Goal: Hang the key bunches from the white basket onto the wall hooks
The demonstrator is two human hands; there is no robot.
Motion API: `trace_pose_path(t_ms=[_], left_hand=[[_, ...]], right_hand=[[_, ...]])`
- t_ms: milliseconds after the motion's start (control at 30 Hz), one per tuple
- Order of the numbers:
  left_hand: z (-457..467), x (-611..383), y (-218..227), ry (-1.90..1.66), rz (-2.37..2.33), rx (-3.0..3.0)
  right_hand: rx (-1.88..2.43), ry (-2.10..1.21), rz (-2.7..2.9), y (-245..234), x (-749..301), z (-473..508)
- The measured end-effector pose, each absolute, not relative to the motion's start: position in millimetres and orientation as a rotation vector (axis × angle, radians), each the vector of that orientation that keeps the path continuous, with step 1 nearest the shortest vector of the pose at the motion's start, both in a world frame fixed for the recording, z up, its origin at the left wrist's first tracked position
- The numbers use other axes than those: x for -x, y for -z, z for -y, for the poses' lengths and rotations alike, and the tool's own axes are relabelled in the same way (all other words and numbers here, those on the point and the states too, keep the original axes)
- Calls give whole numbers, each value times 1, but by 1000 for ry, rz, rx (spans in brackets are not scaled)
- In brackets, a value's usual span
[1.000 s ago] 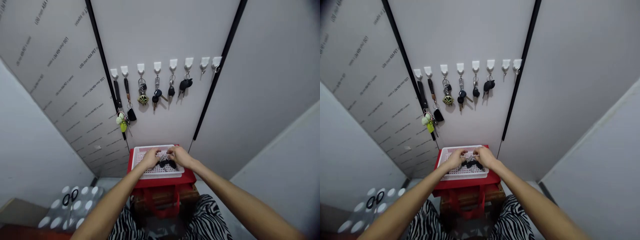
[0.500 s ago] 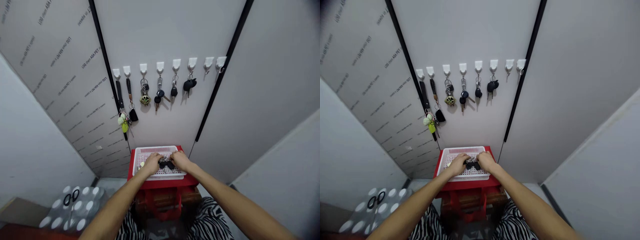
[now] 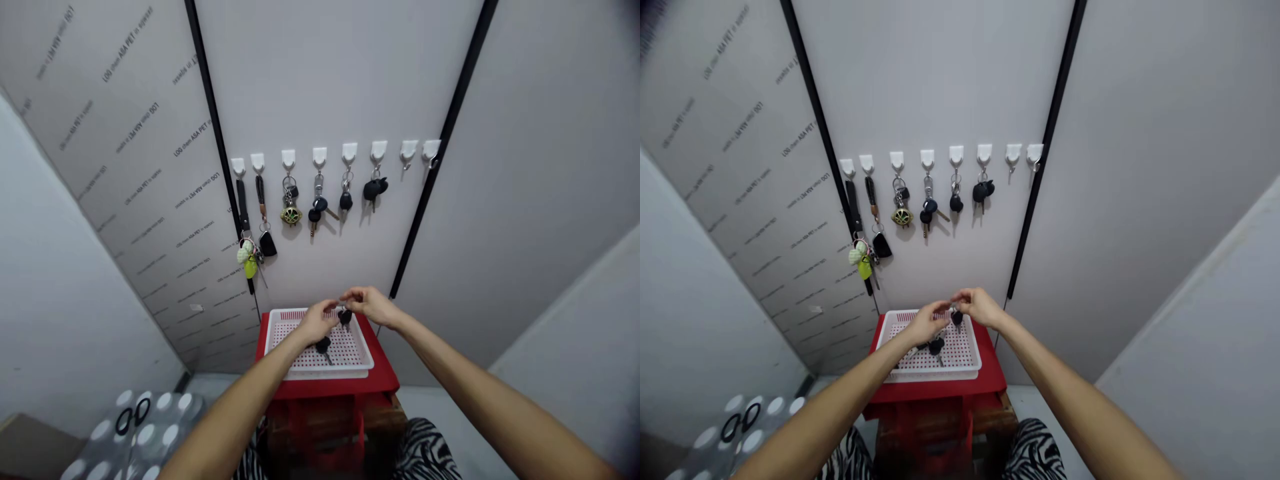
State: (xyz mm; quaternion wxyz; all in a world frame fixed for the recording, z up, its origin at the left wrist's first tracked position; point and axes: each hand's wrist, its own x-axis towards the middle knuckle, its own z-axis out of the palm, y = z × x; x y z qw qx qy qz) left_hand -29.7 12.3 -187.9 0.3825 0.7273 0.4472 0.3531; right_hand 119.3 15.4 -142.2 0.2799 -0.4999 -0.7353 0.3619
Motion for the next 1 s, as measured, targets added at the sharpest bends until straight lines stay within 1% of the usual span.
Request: trace_pose_path(t_ms=[133, 233, 467, 667, 833, 1000], left_hand=[[-18, 10, 158, -949, -951, -1691], [-25, -3, 131, -980, -939, -1669], [-45, -37, 52, -1294, -876, -1809], [-47, -60, -5, -1433, -937, -2062], [-45, -72, -29, -1430, -1024, -2209], [-44, -79, -33, -1359, -1087, -2274]], right_hand=[[1234, -1030, 1818, 114, -122, -16], [1218, -913, 1729, 89, -129, -19], [1155, -603, 1466, 13, -153, -24], [985, -469, 1247, -40, -167, -40], [989, -394, 1131, -60, -174, -56], [1113, -316, 1056, -58, -178, -71]])
